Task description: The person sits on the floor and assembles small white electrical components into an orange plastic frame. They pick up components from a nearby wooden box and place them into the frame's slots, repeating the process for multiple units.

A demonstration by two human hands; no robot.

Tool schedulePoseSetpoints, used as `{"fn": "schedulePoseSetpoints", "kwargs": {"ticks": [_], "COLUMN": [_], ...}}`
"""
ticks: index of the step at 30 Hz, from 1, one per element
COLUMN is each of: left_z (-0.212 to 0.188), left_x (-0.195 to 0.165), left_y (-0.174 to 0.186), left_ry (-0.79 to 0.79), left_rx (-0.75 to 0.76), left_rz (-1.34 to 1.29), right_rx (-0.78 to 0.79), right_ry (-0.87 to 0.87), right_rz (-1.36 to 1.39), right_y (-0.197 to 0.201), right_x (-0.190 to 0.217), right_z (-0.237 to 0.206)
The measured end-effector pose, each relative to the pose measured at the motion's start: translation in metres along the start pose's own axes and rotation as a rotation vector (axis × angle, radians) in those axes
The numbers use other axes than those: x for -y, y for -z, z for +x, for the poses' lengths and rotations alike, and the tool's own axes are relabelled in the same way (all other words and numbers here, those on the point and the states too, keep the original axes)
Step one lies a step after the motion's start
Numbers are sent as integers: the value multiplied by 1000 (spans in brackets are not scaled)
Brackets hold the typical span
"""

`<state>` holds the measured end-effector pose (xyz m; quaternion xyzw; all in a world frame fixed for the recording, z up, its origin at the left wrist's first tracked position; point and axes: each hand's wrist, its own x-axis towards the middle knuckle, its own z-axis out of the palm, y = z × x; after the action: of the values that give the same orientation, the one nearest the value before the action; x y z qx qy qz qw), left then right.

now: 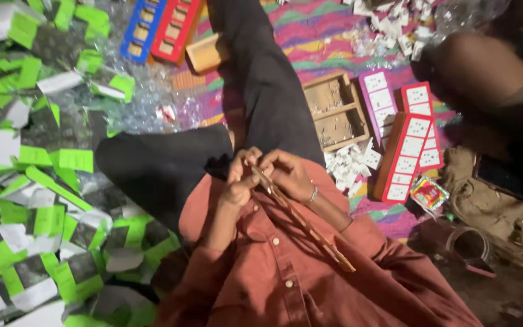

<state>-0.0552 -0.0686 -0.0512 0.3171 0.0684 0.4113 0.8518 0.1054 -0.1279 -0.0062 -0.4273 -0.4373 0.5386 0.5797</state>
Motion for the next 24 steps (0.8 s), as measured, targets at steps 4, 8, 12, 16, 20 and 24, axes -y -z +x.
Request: {"fn": "schedulePoseSetpoints", "kwargs": {"ticks": [4, 8, 12, 16, 20, 24], "left_z": [0, 2, 5, 2, 3, 6], "left_x": [4, 3, 7, 11, 11, 3], "left_y": [-3, -1, 5, 11, 9, 5], "left_ry": [15, -26, -20, 7, 8, -13], "left_rx": [-29, 15, -18, -57, -50, -50], "left_rz": [14, -91, 8, -18, -62, -109], "right_rx": [-201, 0, -62, -47, -44, 13], "right_ry": [-94, -2, -35, -100, 16, 45], "right_rz": [-119, 8, 11, -26, -42, -57], "right_y": [-2, -1, 0, 0, 1, 1], "right_x": [1, 4, 1, -4, -5, -4], "right_z": [3, 3, 5, 2, 4, 8]}}
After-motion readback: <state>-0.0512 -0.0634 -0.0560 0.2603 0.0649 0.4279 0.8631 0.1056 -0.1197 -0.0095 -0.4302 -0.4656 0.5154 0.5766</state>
